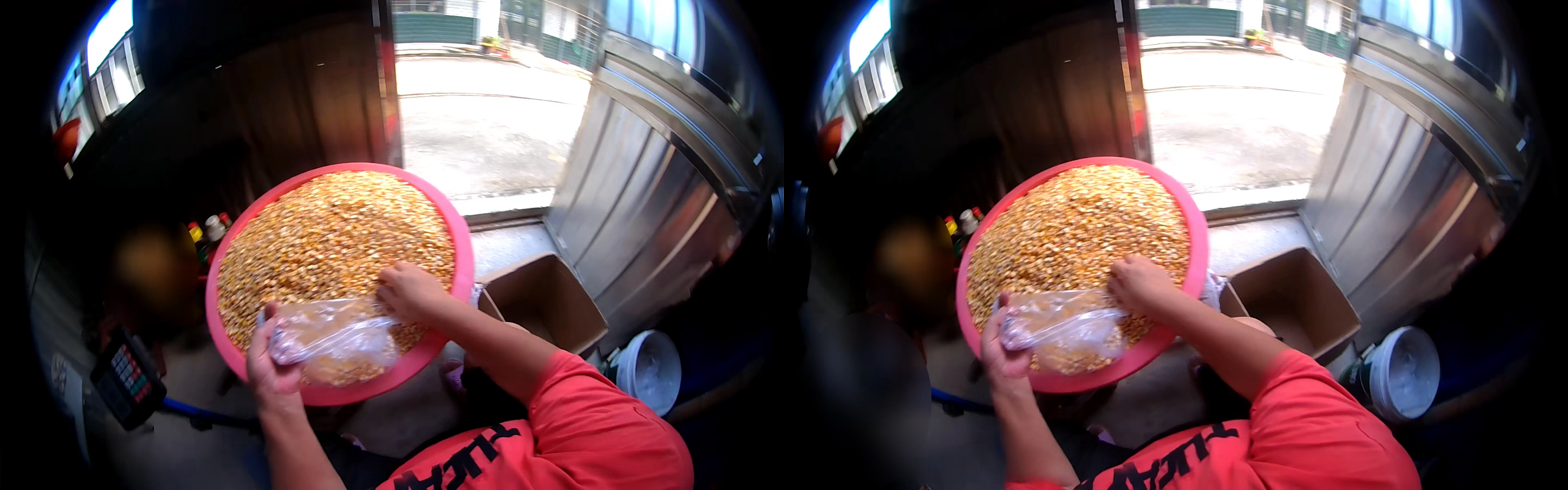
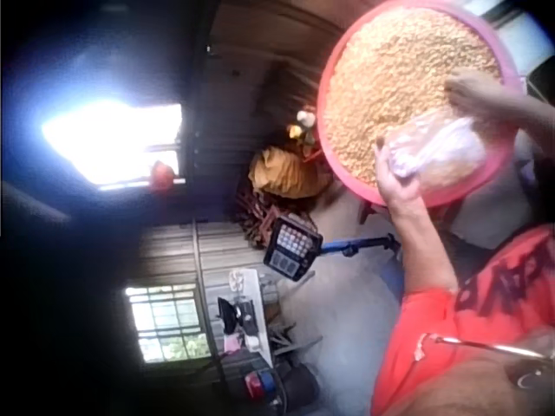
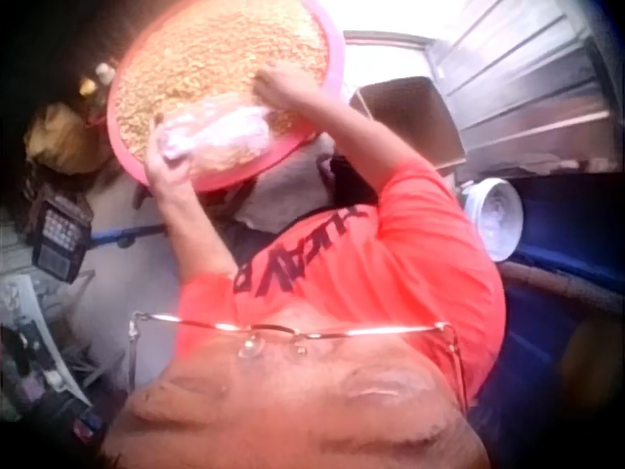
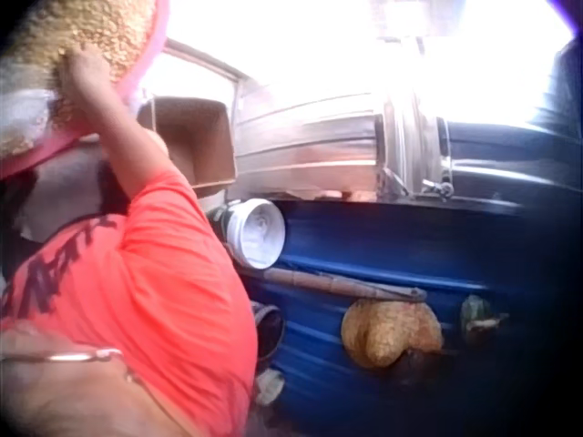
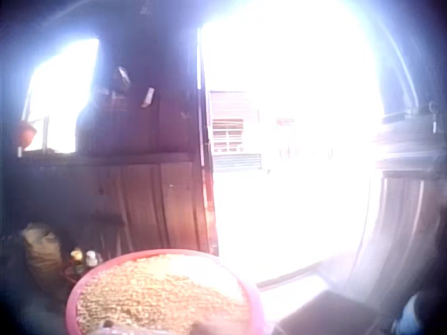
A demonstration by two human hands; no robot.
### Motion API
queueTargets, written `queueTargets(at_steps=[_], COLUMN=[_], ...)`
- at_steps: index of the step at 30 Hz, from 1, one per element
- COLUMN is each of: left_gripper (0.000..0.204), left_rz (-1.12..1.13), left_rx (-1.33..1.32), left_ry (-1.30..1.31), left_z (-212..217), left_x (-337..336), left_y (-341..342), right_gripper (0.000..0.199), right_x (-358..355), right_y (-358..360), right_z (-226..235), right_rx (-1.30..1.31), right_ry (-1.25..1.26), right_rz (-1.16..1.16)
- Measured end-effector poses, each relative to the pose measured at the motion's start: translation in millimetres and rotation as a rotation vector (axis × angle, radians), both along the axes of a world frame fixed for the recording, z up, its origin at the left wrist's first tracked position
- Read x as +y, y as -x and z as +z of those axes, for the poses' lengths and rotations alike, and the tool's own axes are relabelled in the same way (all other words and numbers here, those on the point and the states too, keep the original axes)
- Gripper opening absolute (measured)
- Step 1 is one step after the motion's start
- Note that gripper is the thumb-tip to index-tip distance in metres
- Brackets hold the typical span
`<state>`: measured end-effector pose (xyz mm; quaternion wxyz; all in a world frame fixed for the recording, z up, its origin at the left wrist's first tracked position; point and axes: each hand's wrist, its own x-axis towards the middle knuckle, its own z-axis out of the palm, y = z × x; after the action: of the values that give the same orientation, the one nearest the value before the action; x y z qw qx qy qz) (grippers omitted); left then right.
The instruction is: The person scoops corn kernels from a large red tray into small plastic bags by hand. They then place the filled bags into a cardboard box or onto a digital scale.
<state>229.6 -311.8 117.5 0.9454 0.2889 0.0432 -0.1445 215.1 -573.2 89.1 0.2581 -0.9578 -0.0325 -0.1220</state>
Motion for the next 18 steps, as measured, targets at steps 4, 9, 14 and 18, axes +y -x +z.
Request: queueTargets(at_steps=[4, 9, 14, 18], left_gripper=[0.032, 0.037, 0.038, 0.038], left_rz=[0.009, 0.02, 0.049, 0.002], left_rx=[-0.049, -0.093, -0.115, -0.163], left_ry=[-0.025, -0.048, -0.023, -0.055], left_z=[-9, -25, -37, -32], left_x=[18, 25, 25, 28], left_y=[-6, -17, -24, -19], right_gripper=[0.027, 0.015, 0.02, 0.034], right_x=[1, -7, -17, 2], right_y=[-3, -12, -16, 0], right_z=[3, -24, -35, -7], right_rx=[0.006, -0.061, -0.065, -0.053], right_ry=[-0.079, -0.145, -0.131, -0.059], right_rz=[-0.005, -0.013, 0.031, 0.056])
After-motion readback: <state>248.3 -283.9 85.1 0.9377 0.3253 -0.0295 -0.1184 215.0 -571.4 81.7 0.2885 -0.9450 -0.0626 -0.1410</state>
